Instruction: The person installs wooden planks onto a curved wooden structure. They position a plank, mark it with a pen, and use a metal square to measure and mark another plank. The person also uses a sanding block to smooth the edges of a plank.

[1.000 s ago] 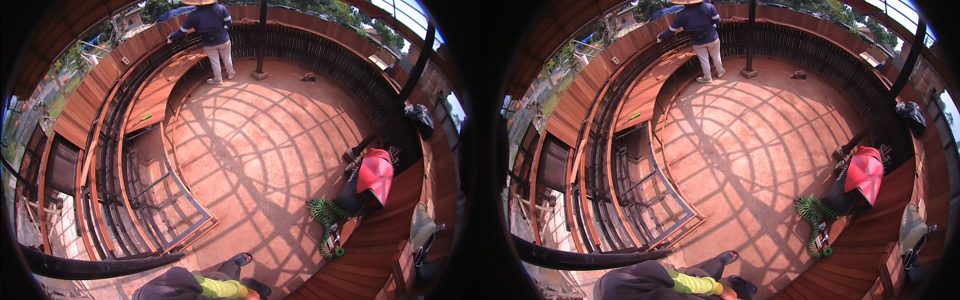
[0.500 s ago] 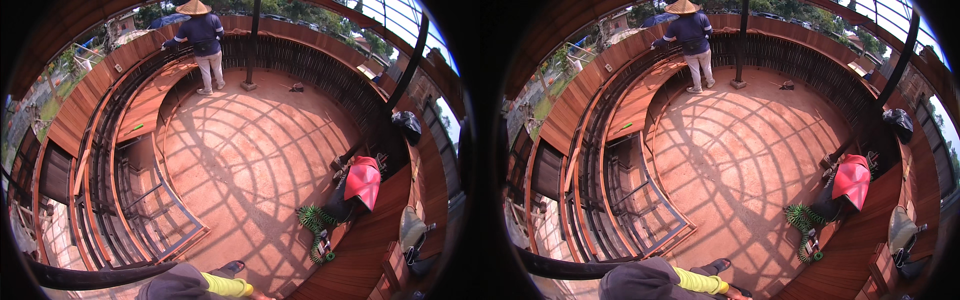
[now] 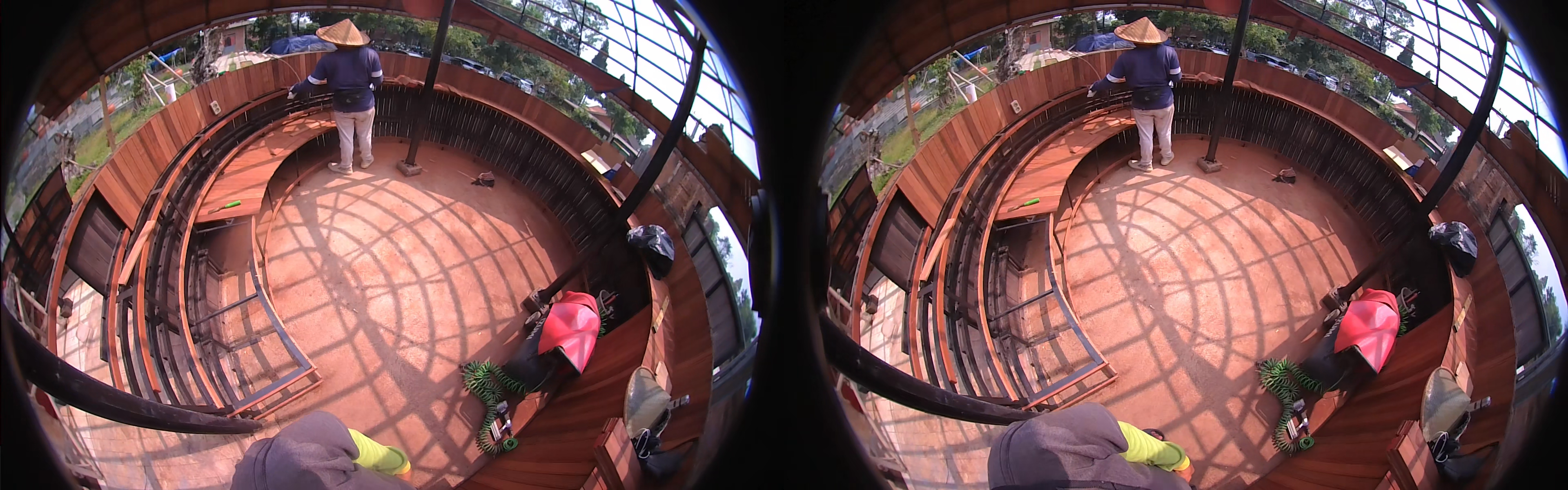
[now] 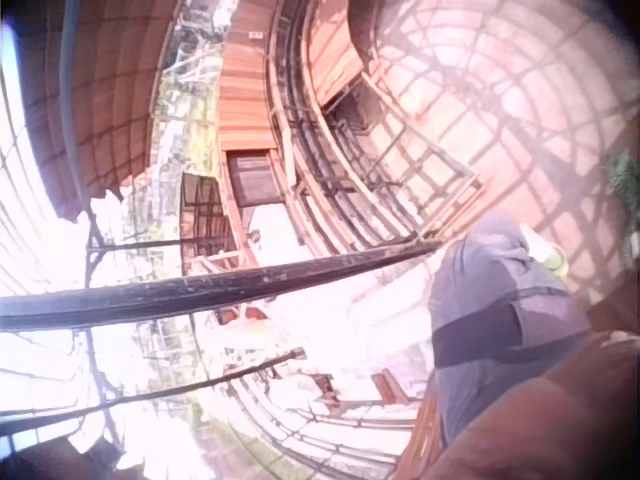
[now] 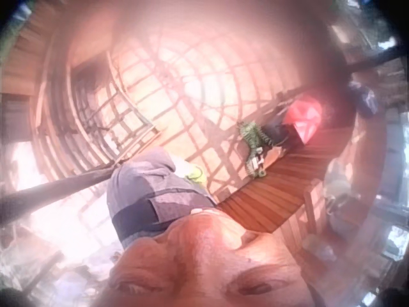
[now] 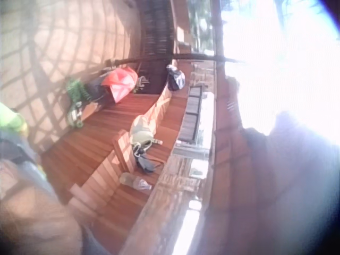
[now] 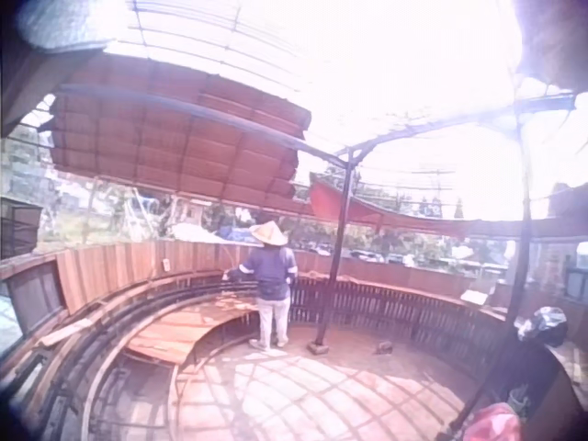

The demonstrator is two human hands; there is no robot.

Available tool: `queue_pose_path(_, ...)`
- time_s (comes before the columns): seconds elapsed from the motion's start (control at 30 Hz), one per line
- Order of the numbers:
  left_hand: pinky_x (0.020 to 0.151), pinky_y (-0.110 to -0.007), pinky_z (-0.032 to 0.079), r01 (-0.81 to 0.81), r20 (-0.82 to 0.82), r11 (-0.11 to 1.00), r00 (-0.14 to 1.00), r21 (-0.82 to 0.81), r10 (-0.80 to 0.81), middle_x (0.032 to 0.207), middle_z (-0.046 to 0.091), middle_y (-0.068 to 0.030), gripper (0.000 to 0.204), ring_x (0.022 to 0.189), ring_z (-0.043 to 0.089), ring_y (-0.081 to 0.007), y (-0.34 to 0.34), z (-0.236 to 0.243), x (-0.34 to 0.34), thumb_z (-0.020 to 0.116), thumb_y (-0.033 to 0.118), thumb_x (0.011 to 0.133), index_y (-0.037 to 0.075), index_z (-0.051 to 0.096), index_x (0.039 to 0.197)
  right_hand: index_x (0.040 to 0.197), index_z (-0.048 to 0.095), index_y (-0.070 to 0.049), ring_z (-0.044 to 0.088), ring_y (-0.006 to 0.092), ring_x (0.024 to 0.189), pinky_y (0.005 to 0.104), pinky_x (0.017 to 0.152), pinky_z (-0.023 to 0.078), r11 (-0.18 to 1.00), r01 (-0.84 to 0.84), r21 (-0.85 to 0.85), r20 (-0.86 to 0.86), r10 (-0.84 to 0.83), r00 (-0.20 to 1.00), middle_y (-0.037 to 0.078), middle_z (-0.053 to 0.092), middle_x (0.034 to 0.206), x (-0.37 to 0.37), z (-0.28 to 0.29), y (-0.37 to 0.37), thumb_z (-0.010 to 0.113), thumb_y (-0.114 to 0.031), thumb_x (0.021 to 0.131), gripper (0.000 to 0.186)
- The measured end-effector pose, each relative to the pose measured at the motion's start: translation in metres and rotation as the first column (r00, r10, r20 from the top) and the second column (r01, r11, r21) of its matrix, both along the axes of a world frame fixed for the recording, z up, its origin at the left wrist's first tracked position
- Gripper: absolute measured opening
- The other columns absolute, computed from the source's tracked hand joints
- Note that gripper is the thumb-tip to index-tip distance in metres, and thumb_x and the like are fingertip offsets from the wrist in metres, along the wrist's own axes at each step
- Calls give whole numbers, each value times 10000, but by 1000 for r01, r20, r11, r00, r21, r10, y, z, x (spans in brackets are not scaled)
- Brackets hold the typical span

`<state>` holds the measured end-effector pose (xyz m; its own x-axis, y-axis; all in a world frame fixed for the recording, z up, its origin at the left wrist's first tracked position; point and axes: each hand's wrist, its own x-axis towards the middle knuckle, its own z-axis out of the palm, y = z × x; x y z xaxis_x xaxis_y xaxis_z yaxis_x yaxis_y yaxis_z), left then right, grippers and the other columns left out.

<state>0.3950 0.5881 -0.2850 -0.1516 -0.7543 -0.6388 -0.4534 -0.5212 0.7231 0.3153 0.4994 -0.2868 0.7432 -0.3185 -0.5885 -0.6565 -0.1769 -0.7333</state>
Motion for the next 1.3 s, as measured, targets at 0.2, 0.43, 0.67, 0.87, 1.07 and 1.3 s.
queue_pose_path(0.2,704,-429,472,79,245,993,968,-92,-54,808,642,-203,474,787,618,-349,-40,-28,-22,536,447,859,-8,636,768,890,619,5,510,136,462,292,457,428,988,156,6,41,-156,987,60,580,645,-51,-15,-48,502,-235,924,270)
queue_pose_path(0.43,714,-423,480,-464,-180,565,856,-683,484,920,634,-169,477,822,612,-336,-121,103,-30,577,462,860,22,567,1044,950,612,6,490,81,509,245,440,391,774,632,-51,588,-488,645,49,580,702,-48,29,-182,478,-285,946,320)
queue_pose_path(0.67,611,-284,473,-523,-314,113,656,-845,686,853,586,-99,384,695,559,-136,-150,178,-28,693,261,833,19,529,1082,967,609,11,511,132,625,279,585,431,635,761,131,743,-571,349,49,578,739,49,189,-185,452,-270,955,323)
queue_pose_path(0.87,655,-297,448,-475,-262,133,673,-870,692,773,581,-92,185,741,560,-166,-143,187,-26,623,192,873,15,572,859,957,607,17,545,170,684,311,646,446,617,771,-160,892,-244,381,89,579,732,69,202,-191,457,-239,958,296)
queue_pose_path(1.07,729,-249,404,-789,-735,99,604,-607,309,831,546,-15,125,793,494,-104,-128,211,-15,570,164,903,44,555,875,908,605,-11,573,199,652,330,595,449,709,611,-352,829,-67,555,104,584,751,79,210,-199,478,-194,946,227)
queue_pose_path(1.3,827,-232,430,-720,-847,606,514,-339,137,977,612,12,268,918,537,-67,-119,217,14,564,257,940,4,592,1025,916,585,-11,611,299,677,363,585,472,500,387,-775,624,506,596,165,614,801,102,293,-156,525,-116,910,121)
